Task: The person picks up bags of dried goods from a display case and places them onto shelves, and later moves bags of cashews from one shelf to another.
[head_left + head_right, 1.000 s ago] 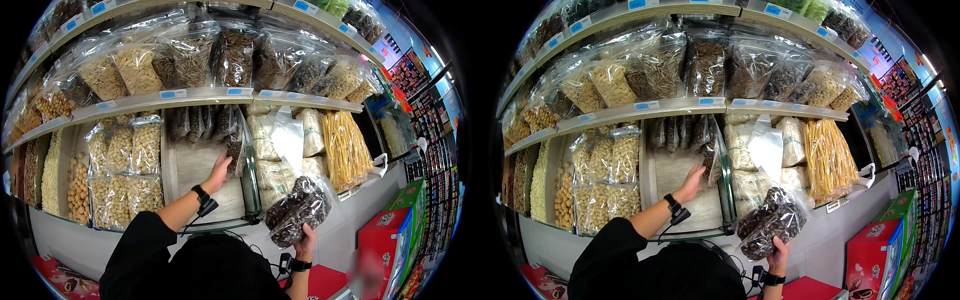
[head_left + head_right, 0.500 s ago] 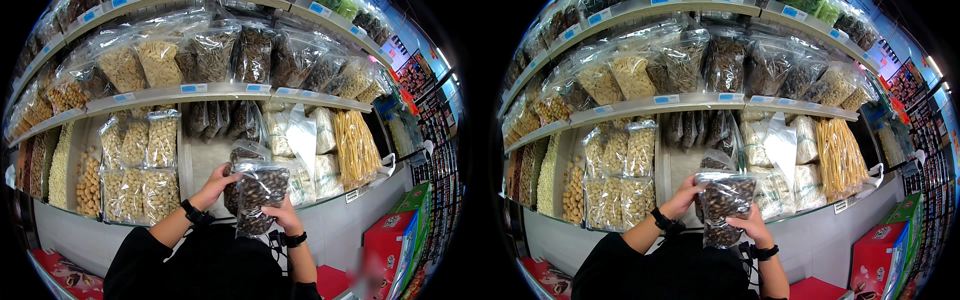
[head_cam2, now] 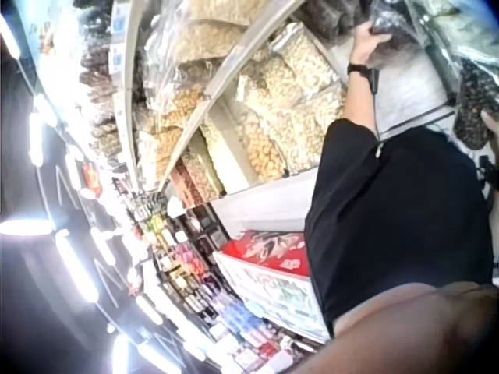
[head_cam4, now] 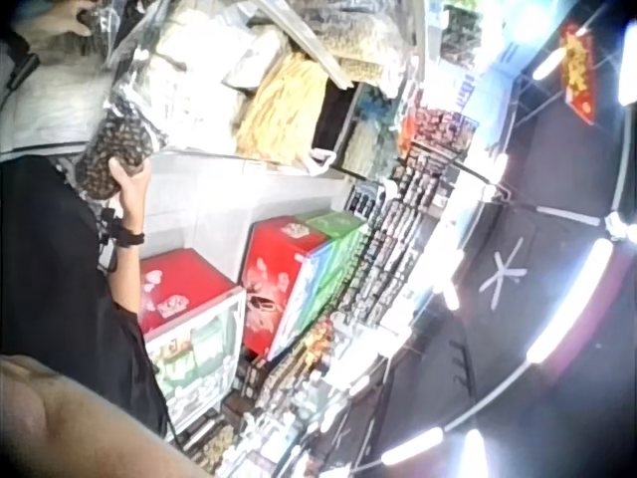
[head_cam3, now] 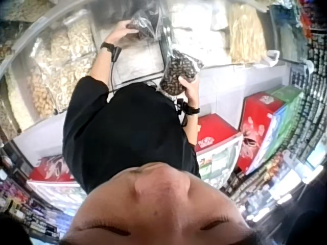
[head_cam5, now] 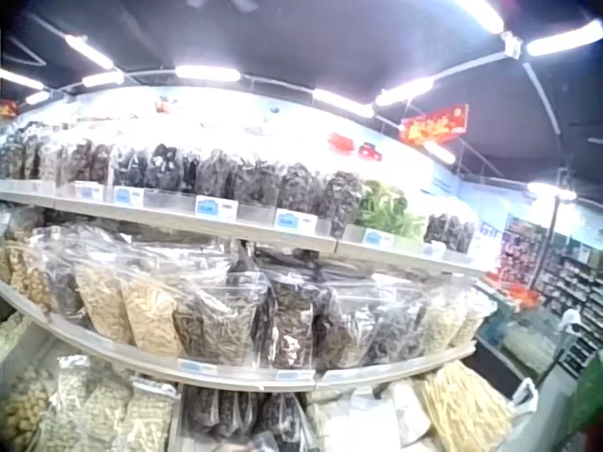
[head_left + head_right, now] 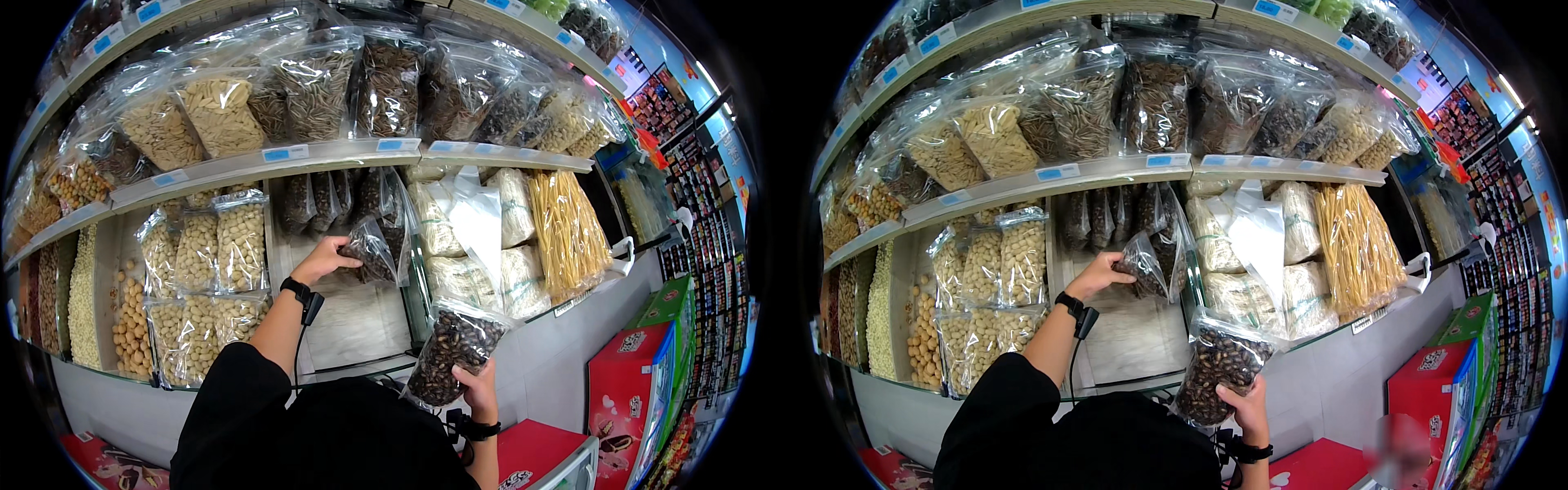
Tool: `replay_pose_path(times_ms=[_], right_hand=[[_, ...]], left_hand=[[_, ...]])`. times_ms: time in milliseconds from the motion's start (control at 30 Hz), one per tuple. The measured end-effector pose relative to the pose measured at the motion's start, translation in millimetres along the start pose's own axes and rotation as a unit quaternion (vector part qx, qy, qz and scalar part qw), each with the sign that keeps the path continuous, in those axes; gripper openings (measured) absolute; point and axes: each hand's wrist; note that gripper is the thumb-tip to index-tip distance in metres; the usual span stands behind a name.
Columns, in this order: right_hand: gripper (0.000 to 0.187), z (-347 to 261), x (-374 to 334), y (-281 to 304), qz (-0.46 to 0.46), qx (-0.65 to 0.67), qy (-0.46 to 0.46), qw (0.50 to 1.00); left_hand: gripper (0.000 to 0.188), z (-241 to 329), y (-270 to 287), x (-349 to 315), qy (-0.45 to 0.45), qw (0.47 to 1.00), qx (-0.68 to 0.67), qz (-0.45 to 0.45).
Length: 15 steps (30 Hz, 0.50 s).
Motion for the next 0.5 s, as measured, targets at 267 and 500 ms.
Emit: replay_pose_path(times_ms=[267, 500], right_hand=[[0.043, 18, -19, 12, 0.059, 0.006, -0.009, 0.998], [0.040, 24, -12, 4, 0.049, -0.031, -0.031, 0.998]], left_hand=[[0.069, -19, -53, 13, 0.151, 0.914, -0.355, 0.122], [0.053, -88, -78, 70, 0.000, 0.961, -0.205, 0.186]])
Point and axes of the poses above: each hand's wrist, its own x-axis towards the middle knuckle, its own y-axis out of the back of the hand, z = x × y, and after that the axes turned 4 degrees about y, right-handed
